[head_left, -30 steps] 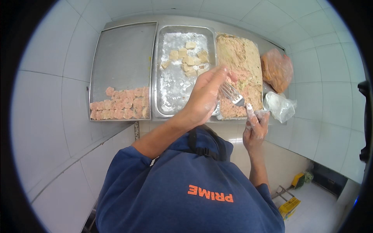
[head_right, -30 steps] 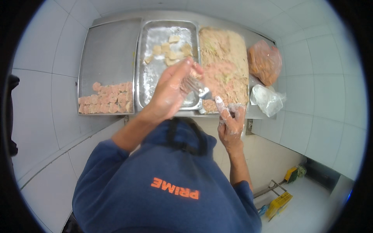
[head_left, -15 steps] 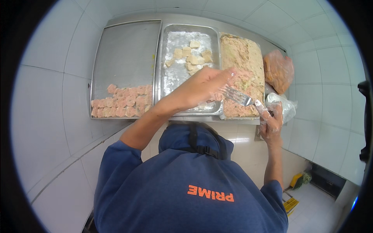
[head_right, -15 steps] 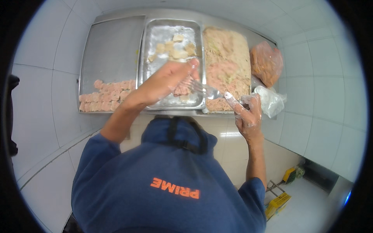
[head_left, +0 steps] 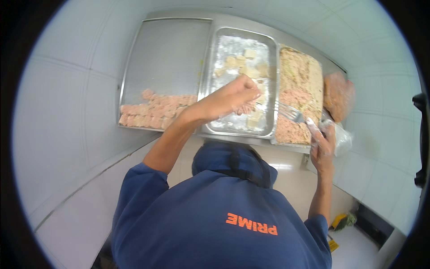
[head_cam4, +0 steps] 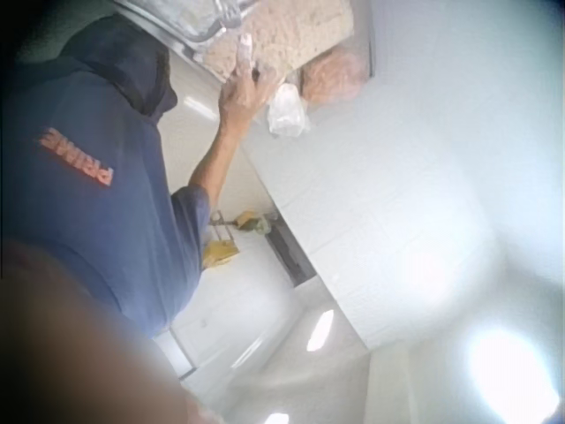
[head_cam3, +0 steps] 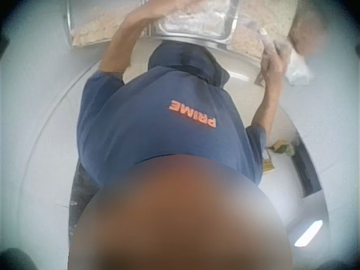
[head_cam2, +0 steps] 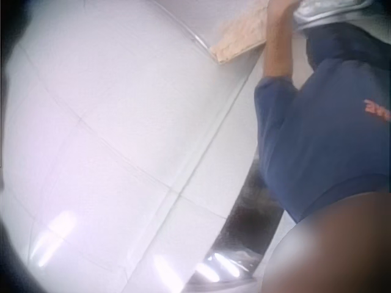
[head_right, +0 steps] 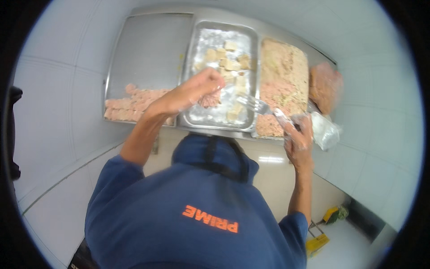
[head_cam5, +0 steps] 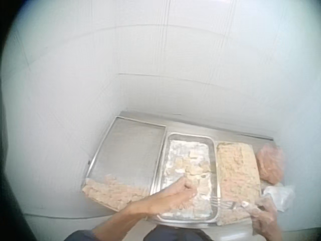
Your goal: The person repeatedly scoops ground meat with a fork, places it onto small dough pieces, and arranges the formed meatballs in a tray. The process is continuous and repetitive throughout the clip.
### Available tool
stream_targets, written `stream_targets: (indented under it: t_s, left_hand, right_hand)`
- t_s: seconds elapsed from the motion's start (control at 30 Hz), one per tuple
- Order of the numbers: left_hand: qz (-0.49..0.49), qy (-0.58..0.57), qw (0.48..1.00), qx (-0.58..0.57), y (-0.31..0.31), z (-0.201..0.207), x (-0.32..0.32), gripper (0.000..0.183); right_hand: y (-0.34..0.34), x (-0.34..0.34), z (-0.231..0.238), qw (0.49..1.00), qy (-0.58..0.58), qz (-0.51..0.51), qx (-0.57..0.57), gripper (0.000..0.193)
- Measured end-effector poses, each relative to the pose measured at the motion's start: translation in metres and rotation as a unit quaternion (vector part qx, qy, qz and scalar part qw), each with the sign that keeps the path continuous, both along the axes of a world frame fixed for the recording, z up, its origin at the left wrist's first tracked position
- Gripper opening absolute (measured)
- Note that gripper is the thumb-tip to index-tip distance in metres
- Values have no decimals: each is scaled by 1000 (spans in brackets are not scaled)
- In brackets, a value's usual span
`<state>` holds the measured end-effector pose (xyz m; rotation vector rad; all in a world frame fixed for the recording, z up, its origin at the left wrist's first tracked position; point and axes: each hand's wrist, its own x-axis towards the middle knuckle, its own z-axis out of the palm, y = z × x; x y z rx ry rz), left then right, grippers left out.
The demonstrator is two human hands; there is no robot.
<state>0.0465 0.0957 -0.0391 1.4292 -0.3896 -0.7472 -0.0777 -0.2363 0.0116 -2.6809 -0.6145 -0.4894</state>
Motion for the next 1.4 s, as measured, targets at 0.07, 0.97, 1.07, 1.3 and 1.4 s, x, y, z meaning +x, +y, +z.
stream_targets:
  t_s: [0.07, 0.97, 1.07, 1.3, 1.4]
  left_hand:
    - [59, 22, 998, 21, 39, -39, 7, 36]
    - [181, -211, 795, 539, 330, -252, 23, 42]
    - [165, -185, 770, 589, 307, -234, 19, 39]
    - [294, -326, 849, 295, 101, -199, 43, 30]
    - [193, -76, 954, 217, -5, -218, 70, 33]
  right_hand:
    - [2, -5, -8, 1000, 3, -11, 2, 50]
    - [-8, -47, -44, 981, 50, -178, 58, 47]
    - [-18, -54, -46, 980, 21, -182, 84, 47]
    - [-36, -65, -52, 959, 30, -235, 156, 44]
    - [-42, -67, -55, 964, 20, -234, 127, 44]
